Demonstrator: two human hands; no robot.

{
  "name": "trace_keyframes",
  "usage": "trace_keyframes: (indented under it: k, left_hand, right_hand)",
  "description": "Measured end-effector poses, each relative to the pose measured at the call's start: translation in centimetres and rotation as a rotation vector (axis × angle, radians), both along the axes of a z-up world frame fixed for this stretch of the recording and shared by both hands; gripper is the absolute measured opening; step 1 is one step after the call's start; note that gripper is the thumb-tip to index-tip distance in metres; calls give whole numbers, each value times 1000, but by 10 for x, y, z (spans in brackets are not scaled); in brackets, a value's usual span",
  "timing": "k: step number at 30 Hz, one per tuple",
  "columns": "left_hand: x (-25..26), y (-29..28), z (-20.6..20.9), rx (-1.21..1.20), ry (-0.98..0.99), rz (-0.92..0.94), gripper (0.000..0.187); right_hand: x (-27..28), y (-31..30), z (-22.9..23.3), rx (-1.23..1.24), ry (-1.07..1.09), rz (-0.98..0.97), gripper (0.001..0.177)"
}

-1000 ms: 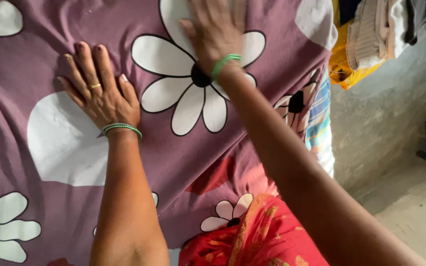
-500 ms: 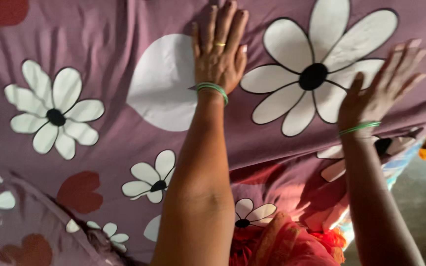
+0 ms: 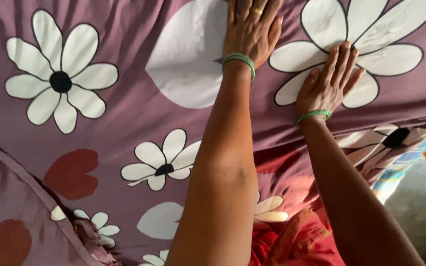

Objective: The person makes a bed by smoothing out the floral patterned bedsheet and then placing and smoothing two matching pillows at the head of the bed.

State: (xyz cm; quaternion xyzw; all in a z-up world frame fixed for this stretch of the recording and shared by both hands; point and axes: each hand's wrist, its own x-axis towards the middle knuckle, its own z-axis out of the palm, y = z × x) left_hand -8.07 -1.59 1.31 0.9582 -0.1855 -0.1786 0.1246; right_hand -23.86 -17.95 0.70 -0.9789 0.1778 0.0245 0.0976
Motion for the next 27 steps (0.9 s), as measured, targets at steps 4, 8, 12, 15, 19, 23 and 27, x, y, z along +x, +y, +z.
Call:
trace_keyframes:
  k: [4,8,12,15,19,23,27]
  left_hand:
    - [-6,0,8,74,158,11,46]
    - [-60,-16,-18,-36,-79,-167,59]
    - [-145,-21,-28,-210,-77,-376,64]
    - [-129,30,-42,-510,-54,-276,72]
    - [-36,136,-35,-85,-348,191,73]
    - [-29,77,-11,159,23,0,64]
    - [-76,1,15,-11,92,-339,67]
  right_hand:
    - [7,2,0,18,13,-24,59]
    - [2,4,6,32,39,-34,59]
    - [8,7,7,46,9,-47,55]
    - [7,7,9,47,5,-19,54]
    - [7,7,9,64,-57,-12,55]
    - [6,7,9,80,-65,-7,56]
    - [8,4,7,65,-48,-8,60]
